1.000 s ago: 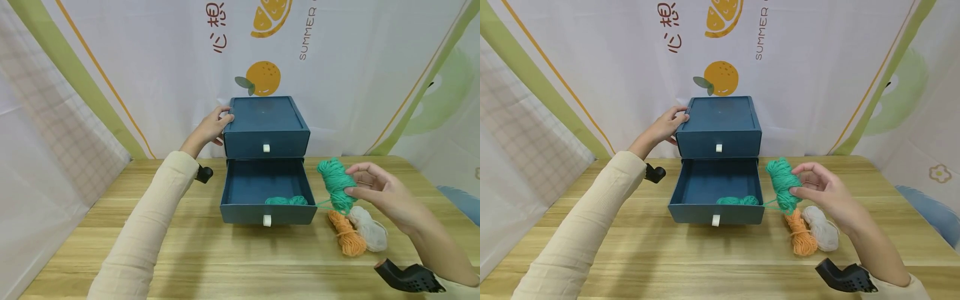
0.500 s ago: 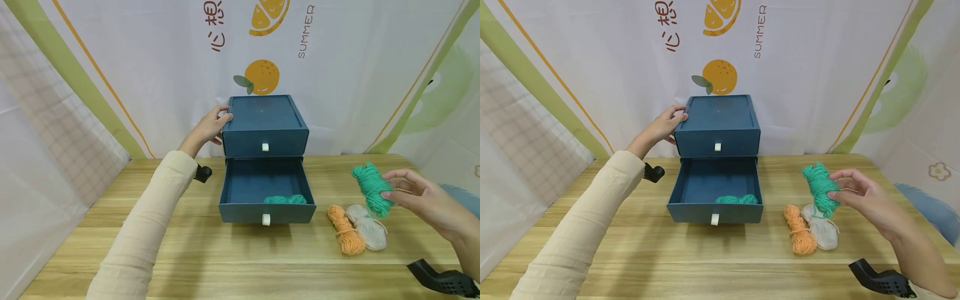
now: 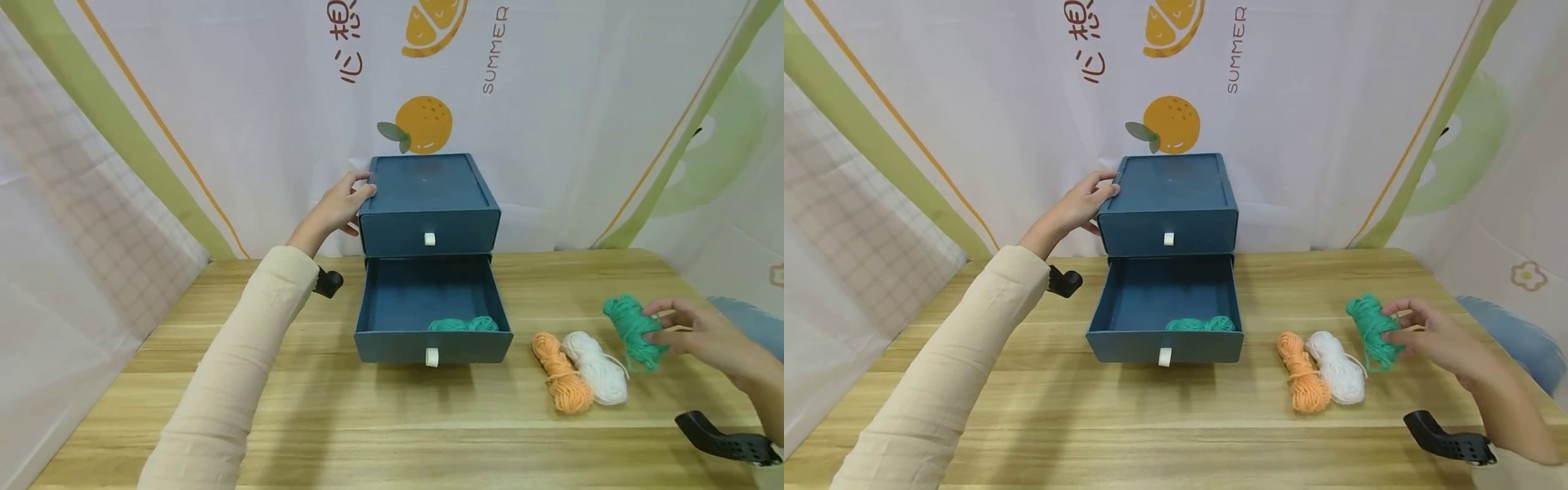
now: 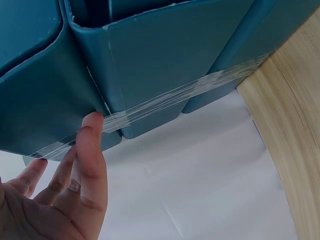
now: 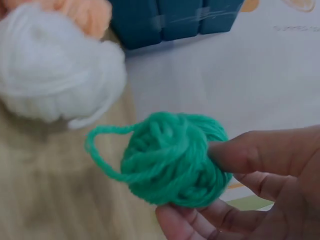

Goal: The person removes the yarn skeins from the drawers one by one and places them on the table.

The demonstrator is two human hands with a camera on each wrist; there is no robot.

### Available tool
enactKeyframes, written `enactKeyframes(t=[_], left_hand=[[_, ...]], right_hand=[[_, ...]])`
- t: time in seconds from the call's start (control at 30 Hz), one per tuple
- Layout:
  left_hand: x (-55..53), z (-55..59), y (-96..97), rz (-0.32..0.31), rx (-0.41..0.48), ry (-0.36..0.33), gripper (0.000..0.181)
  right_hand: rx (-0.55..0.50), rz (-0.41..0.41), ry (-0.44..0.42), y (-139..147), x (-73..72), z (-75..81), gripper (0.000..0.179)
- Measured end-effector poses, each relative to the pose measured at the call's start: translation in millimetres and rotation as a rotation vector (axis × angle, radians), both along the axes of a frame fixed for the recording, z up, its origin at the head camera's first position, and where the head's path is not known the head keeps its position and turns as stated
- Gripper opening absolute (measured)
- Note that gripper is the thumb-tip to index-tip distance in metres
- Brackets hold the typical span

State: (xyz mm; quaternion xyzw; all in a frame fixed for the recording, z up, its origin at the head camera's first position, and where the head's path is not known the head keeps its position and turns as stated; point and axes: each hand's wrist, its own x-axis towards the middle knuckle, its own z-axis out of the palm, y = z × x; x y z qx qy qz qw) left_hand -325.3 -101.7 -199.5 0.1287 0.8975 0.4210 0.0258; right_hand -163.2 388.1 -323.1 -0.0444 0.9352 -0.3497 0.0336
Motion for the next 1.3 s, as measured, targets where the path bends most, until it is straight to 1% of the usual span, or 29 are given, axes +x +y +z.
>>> enactKeyframes(t=[0.07, 0.27, 0.33, 0.43, 0.53, 0.6, 0.8, 0.93, 1.07, 1.23, 1.3], left_hand=[[1.2, 0.9, -0.4, 0.001, 0.003, 0.001, 0.053], [2.2, 2.1, -0.4, 0.003, 0.010, -0.006, 0.053], [1.8, 2.1, -0.4, 0.005, 0.006, -0.006, 0.053], [0.8, 2.1, -0.3, 0.004, 0.004, -0.004, 0.053], [0.4, 2.3, -0.2, 0.002, 0.003, -0.006, 0.053], [1.0, 2.7, -0.1, 0.002, 0.004, -0.007, 0.053], [1.7, 3.0, 0.1, 0.002, 0.006, -0.009, 0.054], [1.0, 2.1, -0.1, 0.002, 0.004, -0.008, 0.054], [0.4, 1.4, -0.3, 0.005, 0.005, -0.008, 0.053], [1.1, 1.6, -0.2, 0.002, 0.009, -0.006, 0.053], [1.4, 1.7, -0.2, 0.001, 0.009, -0.006, 0.053]], right_hand=[[-0.009, 0.017, -0.034, 1, -2.3, -3.2, 0.030], [-0.024, 0.057, -0.185, -2, -6.7, -9.1, 0.042], [-0.051, 0.069, -0.237, -3, -7.7, -10.1, 0.043], [-0.097, 0.112, -0.302, -1, -9.1, -12.5, 0.043], [-0.129, 0.170, -0.329, 3, -10.2, -15.7, 0.040], [-0.139, 0.189, -0.349, 6, -10.6, -15.9, 0.040], [-0.130, 0.198, -0.402, 9, -9.8, -12.8, 0.040], [-0.126, 0.212, -0.415, 11, -8.7, -12.1, 0.038], [-0.124, 0.209, -0.424, 10, -8.4, -12.0, 0.039], [-0.098, 0.164, -0.444, 10, -7.3, -7.2, 0.044], [-0.072, 0.153, -0.440, 10, -5.9, -4.3, 0.046]])
